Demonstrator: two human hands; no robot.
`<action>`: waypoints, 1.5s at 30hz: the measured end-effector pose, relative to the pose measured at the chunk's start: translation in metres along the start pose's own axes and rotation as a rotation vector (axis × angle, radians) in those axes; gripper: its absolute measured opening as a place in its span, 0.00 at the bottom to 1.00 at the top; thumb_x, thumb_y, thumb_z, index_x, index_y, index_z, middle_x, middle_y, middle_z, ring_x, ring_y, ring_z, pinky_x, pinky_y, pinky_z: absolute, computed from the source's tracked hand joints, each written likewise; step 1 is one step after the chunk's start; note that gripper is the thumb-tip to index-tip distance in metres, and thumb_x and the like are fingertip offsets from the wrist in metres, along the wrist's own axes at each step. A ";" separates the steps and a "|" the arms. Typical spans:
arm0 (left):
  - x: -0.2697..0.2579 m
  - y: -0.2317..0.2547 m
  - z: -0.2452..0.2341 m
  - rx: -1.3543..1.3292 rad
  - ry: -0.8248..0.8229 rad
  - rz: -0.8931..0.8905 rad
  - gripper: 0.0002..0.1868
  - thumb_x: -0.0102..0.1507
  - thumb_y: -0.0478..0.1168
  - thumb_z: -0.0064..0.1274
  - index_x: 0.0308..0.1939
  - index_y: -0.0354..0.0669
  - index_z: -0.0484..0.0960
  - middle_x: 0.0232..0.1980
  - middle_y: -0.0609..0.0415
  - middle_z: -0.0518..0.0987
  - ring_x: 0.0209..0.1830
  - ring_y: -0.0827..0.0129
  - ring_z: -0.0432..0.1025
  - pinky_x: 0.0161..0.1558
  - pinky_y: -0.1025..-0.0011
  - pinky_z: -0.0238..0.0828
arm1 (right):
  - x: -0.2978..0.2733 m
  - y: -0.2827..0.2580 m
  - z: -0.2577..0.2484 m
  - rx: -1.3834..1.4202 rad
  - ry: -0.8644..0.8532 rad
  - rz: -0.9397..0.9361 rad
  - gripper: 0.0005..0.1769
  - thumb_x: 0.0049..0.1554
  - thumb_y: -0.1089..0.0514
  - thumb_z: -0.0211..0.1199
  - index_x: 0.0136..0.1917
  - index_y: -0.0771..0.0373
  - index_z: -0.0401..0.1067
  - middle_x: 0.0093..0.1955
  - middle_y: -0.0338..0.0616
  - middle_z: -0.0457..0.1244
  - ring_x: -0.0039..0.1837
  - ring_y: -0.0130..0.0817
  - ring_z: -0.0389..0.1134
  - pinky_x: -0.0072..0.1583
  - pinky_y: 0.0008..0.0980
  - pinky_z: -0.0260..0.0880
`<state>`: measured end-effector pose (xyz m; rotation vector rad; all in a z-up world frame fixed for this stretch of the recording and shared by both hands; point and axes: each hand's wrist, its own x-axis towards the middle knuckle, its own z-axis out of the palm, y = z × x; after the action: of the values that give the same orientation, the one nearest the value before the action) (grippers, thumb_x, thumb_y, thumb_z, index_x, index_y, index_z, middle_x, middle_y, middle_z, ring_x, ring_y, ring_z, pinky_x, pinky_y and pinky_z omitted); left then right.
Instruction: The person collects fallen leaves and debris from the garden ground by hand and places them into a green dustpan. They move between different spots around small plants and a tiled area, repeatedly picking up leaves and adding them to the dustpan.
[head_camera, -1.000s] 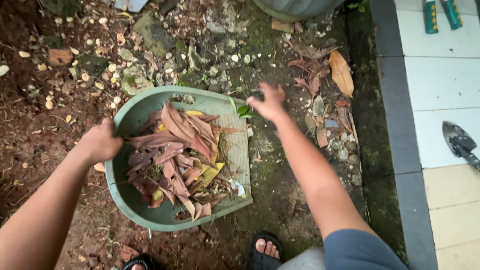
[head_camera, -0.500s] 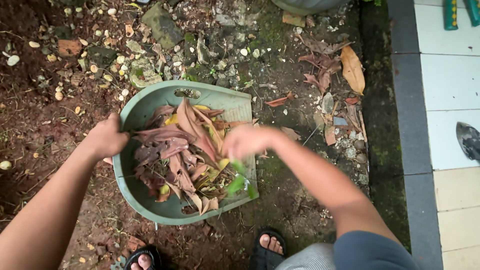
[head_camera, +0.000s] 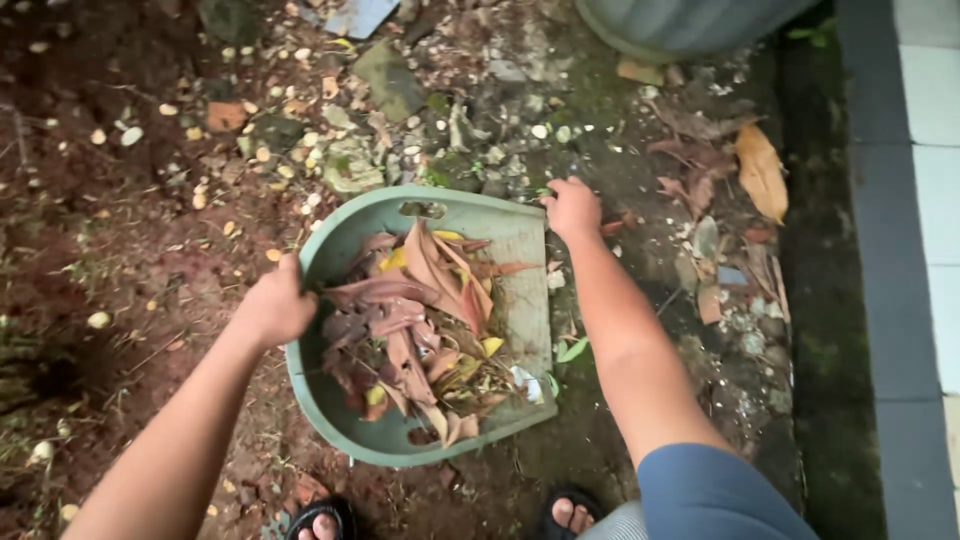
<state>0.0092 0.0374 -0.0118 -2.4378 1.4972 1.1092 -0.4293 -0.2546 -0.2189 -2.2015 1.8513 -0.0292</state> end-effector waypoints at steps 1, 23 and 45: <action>-0.005 -0.004 0.004 -0.005 0.002 -0.008 0.29 0.62 0.46 0.46 0.62 0.31 0.64 0.58 0.18 0.77 0.63 0.27 0.71 0.64 0.37 0.67 | -0.004 0.000 0.006 -0.001 -0.003 -0.009 0.19 0.58 0.38 0.65 0.62 0.34 0.76 0.54 0.35 0.63 0.58 0.40 0.71 0.58 0.48 0.73; -0.010 0.026 -0.023 -0.099 -0.130 -0.147 0.18 0.61 0.36 0.43 0.52 0.27 0.63 0.47 0.19 0.78 0.28 0.32 0.80 0.21 0.48 0.78 | -0.117 -0.001 -0.125 -0.184 -0.289 -0.193 0.33 0.50 0.62 0.69 0.68 0.56 0.68 0.72 0.56 0.55 0.67 0.52 0.61 0.57 0.50 0.71; -0.038 0.063 -0.034 -0.367 -0.105 -0.174 0.11 0.62 0.24 0.42 0.48 0.18 0.68 0.29 0.10 0.78 0.16 0.28 0.75 0.16 0.43 0.74 | -0.211 0.086 -0.062 0.032 -0.224 -0.013 0.17 0.52 0.67 0.56 0.56 0.65 0.62 0.54 0.61 0.57 0.45 0.72 0.68 0.45 0.65 0.66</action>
<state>-0.0329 0.0190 0.0544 -2.6216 1.1064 1.5622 -0.5634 -0.0741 -0.1454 -2.0998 1.7029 0.1767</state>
